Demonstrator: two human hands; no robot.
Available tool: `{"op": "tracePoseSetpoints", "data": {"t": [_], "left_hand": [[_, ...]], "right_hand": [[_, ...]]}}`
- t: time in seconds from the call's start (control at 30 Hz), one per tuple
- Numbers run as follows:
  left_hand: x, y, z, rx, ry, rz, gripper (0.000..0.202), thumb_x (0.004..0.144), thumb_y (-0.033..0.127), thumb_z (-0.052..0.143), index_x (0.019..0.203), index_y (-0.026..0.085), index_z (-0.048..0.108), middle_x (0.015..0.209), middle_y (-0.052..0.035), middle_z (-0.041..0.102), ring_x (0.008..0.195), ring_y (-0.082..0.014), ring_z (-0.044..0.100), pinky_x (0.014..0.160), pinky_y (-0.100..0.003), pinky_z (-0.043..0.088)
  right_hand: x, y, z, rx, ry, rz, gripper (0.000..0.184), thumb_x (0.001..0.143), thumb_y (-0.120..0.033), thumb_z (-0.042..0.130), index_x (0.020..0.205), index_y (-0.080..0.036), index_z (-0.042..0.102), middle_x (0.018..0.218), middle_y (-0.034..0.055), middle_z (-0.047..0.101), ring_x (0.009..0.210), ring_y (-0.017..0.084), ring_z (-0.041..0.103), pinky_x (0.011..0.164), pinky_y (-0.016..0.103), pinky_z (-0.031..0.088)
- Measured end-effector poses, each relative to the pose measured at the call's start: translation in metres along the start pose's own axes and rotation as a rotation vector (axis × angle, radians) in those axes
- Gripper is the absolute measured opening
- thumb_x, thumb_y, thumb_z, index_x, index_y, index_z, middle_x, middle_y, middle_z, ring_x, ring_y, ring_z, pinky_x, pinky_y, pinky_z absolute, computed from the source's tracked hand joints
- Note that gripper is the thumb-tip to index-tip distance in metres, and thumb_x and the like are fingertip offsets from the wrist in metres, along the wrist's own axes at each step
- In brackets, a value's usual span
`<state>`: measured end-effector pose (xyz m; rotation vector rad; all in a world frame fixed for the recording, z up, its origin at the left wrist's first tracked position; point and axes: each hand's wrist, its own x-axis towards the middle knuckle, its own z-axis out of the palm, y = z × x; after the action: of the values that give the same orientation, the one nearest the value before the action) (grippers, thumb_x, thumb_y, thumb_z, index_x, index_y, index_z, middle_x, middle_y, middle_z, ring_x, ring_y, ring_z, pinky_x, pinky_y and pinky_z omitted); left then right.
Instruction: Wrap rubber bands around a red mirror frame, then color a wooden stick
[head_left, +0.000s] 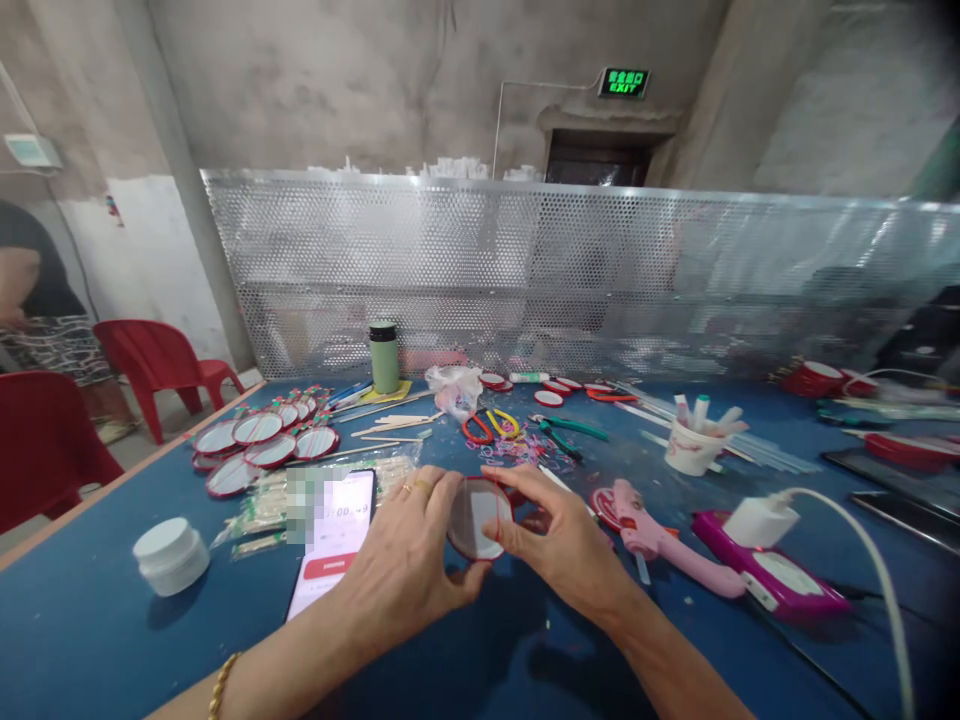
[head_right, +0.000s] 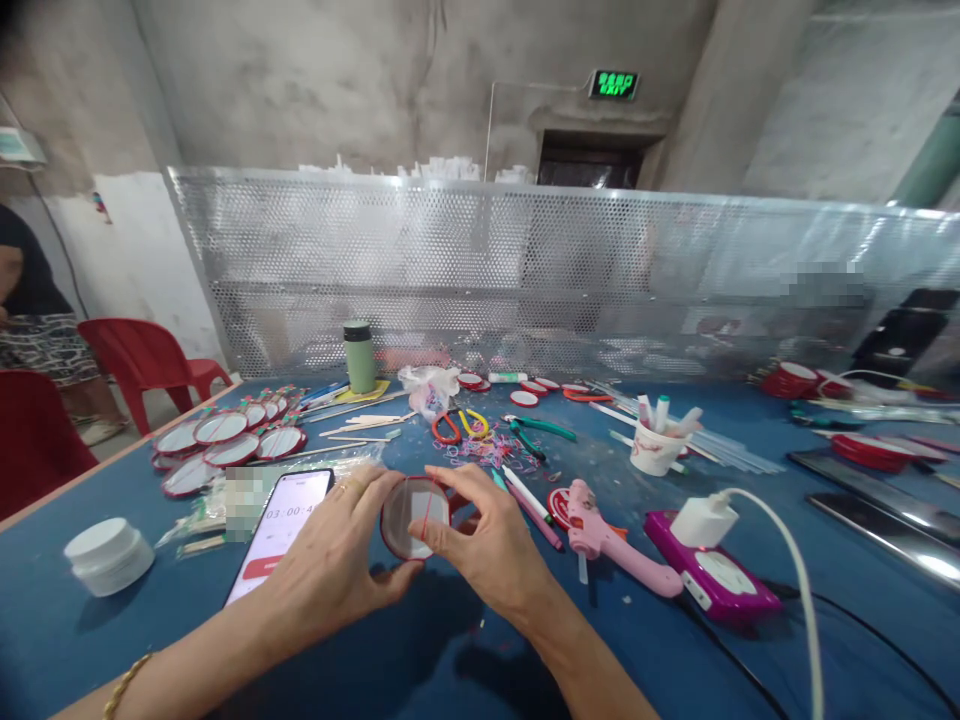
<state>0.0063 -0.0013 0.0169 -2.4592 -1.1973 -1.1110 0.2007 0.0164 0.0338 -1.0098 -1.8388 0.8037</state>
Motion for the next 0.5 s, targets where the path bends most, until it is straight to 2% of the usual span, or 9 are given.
{"op": "tracePoseSetpoints", "data": {"t": [0.13,0.3,0.5], "left_hand": [[-0.0034,0.0019,0.0049,-0.075,0.012,0.055,0.063,0.072,0.023,0.067,0.128,0.014,0.039,0.116,-0.015,0.055,0.107,-0.0287,0.055,0.089,-0.044,0.052],[-0.0031,0.0009,0.006,-0.076,0.016,0.085,0.062,0.075,0.024,0.068,0.13,0.014,0.039,0.116,-0.0151,0.055,0.108,-0.0292,0.055,0.092,-0.048,0.05],[-0.0045,0.0013,0.0047,-0.093,-0.066,0.057,0.062,0.076,0.024,0.068,0.13,0.016,0.038,0.116,-0.0136,0.055,0.105,-0.0279,0.056,0.088,-0.046,0.052]], "right_hand": [[-0.001,-0.0006,0.0013,0.036,-0.085,0.012,0.048,0.078,-0.042,0.076,0.121,-0.023,0.067,0.11,0.0051,0.065,0.096,0.021,0.063,0.075,0.027,0.054],[-0.0004,-0.0016,0.0014,0.077,-0.113,0.034,0.044,0.077,-0.042,0.076,0.114,-0.02,0.068,0.105,0.005,0.069,0.094,0.022,0.065,0.078,0.029,0.053],[0.0008,-0.0038,0.0046,0.104,-0.129,0.073,0.045,0.076,-0.043,0.077,0.111,-0.017,0.067,0.099,0.0048,0.071,0.088,0.021,0.066,0.074,0.028,0.053]]}}
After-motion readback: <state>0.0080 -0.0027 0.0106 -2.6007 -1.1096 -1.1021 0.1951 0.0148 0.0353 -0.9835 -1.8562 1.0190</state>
